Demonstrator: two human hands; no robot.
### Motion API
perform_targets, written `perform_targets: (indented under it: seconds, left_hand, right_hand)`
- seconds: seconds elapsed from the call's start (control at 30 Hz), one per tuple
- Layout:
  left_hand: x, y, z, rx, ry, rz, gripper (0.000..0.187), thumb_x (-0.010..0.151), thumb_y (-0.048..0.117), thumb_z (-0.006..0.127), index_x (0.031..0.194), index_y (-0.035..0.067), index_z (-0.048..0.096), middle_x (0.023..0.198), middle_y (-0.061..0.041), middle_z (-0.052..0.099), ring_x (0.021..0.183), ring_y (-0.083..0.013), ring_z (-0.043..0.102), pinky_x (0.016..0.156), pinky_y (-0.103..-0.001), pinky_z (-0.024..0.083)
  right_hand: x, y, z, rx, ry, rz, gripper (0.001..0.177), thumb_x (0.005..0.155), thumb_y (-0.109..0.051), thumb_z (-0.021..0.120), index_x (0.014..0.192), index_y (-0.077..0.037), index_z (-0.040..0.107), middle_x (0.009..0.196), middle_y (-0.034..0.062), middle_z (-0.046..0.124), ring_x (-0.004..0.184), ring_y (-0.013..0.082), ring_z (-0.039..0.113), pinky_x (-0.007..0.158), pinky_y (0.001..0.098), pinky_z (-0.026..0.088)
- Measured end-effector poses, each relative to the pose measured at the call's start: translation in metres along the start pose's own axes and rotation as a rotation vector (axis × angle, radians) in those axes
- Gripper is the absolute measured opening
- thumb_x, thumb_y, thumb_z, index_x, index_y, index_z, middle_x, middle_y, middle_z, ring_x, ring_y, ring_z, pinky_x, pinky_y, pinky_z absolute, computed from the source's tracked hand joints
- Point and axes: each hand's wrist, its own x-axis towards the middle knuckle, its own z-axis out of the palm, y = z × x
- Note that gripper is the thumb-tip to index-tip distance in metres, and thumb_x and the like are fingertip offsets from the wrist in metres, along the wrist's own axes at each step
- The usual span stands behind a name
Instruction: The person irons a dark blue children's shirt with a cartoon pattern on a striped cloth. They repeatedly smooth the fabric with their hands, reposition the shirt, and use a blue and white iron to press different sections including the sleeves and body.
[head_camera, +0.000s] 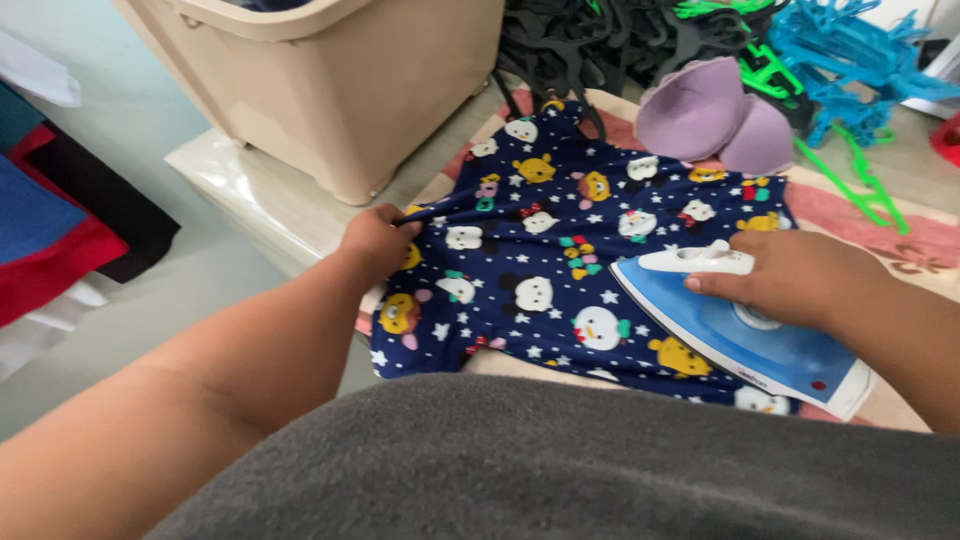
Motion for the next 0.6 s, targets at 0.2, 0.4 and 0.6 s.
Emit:
perform_targets:
  seconds: [0.2, 0.4, 0.6]
  left_hand:
    - [-0.014, 0.017, 0.003, 0.115, 0.095, -0.019, 0.039, 0.083, 0.034, 0.079, 0.113, 0.010, 0.073, 0.107, -0.018, 0.074, 0.102, -0.0325, 0.071, 0.089, -0.041, 0.055]
    - [-0.031, 0.054, 0.010, 0.110, 0.248, 0.068, 0.055, 0.073, 0.034, 0.085, 0.123, 0.019, 0.066, 0.125, -0.019, 0.062, 0.116, -0.0376, 0.061, 0.095, -0.042, 0.050]
    - [-0.013, 0.077, 0.014, 0.115, 0.018, 0.121, 0.030, 0.078, 0.038, 0.080, 0.104, 0.023, 0.081, 0.126, -0.013, 0.064, 0.114, -0.0298, 0.066, 0.099, -0.037, 0.053]
  right_hand:
    - [0.000, 0.031, 0.001, -0.017, -0.045, 0.052, 0.091, 0.078, -0.078, 0.059, 0.148, -0.021, 0.059, 0.125, 0.0174, 0.076, 0.110, 0.0351, 0.078, 0.097, 0.0496, 0.060]
    - [0.011, 0.011, -0.005, 0.026, -0.012, -0.034, 0.094, 0.075, -0.078, 0.063, 0.150, -0.021, 0.057, 0.128, 0.0188, 0.072, 0.113, 0.0370, 0.073, 0.098, 0.0492, 0.056]
    - [0.022, -0.029, -0.015, 0.055, 0.003, -0.143, 0.094, 0.074, -0.077, 0.064, 0.149, -0.021, 0.055, 0.130, 0.0172, 0.070, 0.114, 0.0366, 0.072, 0.098, 0.0469, 0.056]
